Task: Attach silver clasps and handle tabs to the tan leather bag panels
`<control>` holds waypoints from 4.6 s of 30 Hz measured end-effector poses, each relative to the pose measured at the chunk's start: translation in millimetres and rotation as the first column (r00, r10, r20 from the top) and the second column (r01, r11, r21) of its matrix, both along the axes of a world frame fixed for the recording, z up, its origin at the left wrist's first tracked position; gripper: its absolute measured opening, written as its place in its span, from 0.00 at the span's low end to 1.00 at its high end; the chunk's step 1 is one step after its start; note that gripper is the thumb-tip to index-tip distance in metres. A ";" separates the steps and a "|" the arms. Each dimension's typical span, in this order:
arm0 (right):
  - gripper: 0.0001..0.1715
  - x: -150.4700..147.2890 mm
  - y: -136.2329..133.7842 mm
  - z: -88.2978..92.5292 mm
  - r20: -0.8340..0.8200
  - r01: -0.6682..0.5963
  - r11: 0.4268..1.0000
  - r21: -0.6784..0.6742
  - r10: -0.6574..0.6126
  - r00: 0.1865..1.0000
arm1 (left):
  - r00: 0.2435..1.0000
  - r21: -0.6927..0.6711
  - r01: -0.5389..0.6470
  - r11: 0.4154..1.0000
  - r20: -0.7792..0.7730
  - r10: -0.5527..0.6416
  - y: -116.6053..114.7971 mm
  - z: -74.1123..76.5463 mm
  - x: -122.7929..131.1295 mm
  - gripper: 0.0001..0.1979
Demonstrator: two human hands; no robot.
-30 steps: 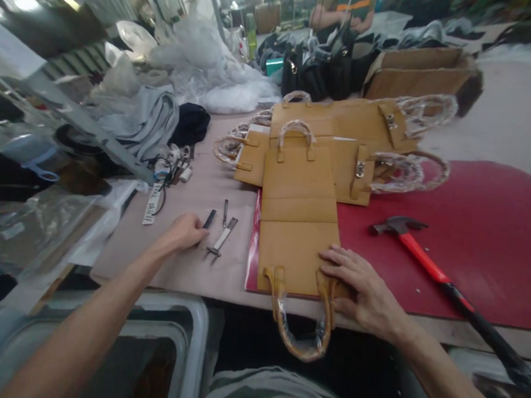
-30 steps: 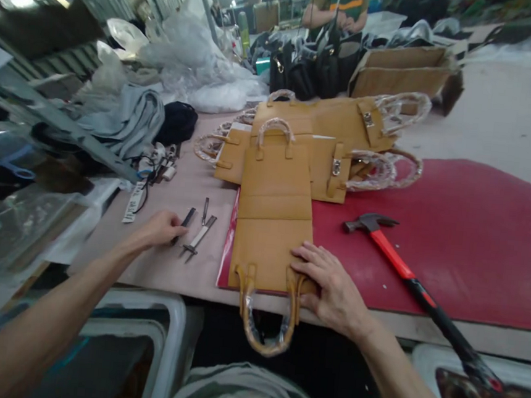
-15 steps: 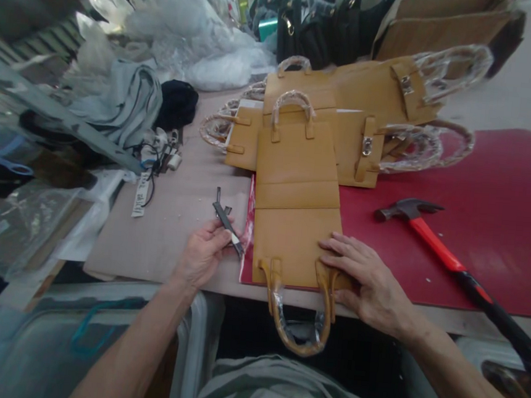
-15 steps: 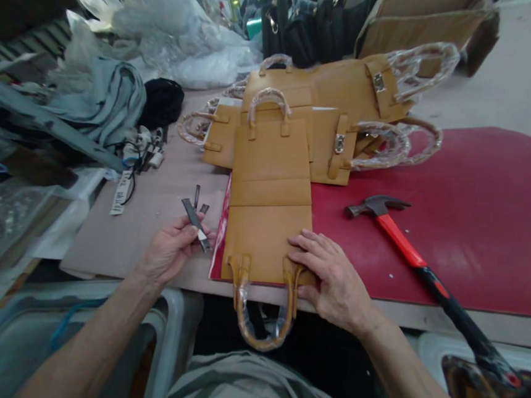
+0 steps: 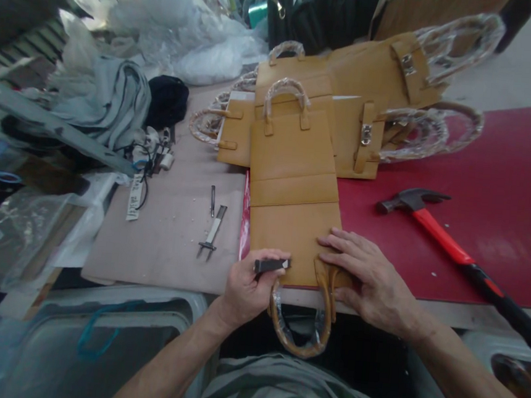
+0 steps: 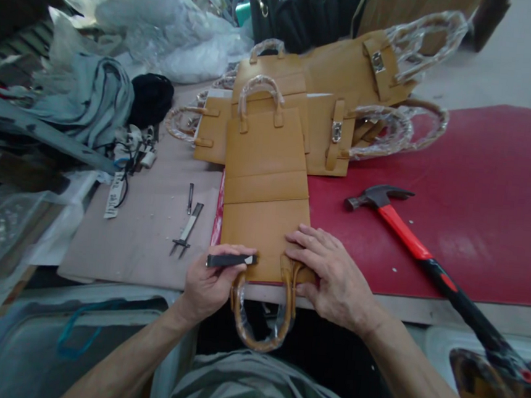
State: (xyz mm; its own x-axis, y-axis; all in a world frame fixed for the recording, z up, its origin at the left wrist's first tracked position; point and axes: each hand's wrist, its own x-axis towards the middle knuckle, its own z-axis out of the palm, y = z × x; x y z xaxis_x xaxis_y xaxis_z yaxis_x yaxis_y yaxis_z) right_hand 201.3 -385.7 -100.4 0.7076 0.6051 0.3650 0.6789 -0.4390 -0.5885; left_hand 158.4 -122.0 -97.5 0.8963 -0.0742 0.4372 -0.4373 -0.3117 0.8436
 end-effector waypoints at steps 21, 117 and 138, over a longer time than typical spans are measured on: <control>0.25 -0.7 1.2 2.7 -0.010 0.011 1.000 0.003 -0.011 1.000 | 0.979 0.113 -0.034 0.993 0.206 0.010 -10.8 -7.5 -2.7 0.11; 0.26 -0.3 1.1 3.1 0.010 0.017 0.999 0.052 -0.018 1.000 | 0.995 0.110 -0.052 0.993 0.093 0.041 -4.7 -5.7 -5.2 0.08; 0.27 -0.7 0.3 1.7 0.025 0.016 0.999 0.047 -0.017 1.000 | 0.980 0.106 -0.126 0.986 0.164 0.108 -17.8 -8.2 -8.3 0.06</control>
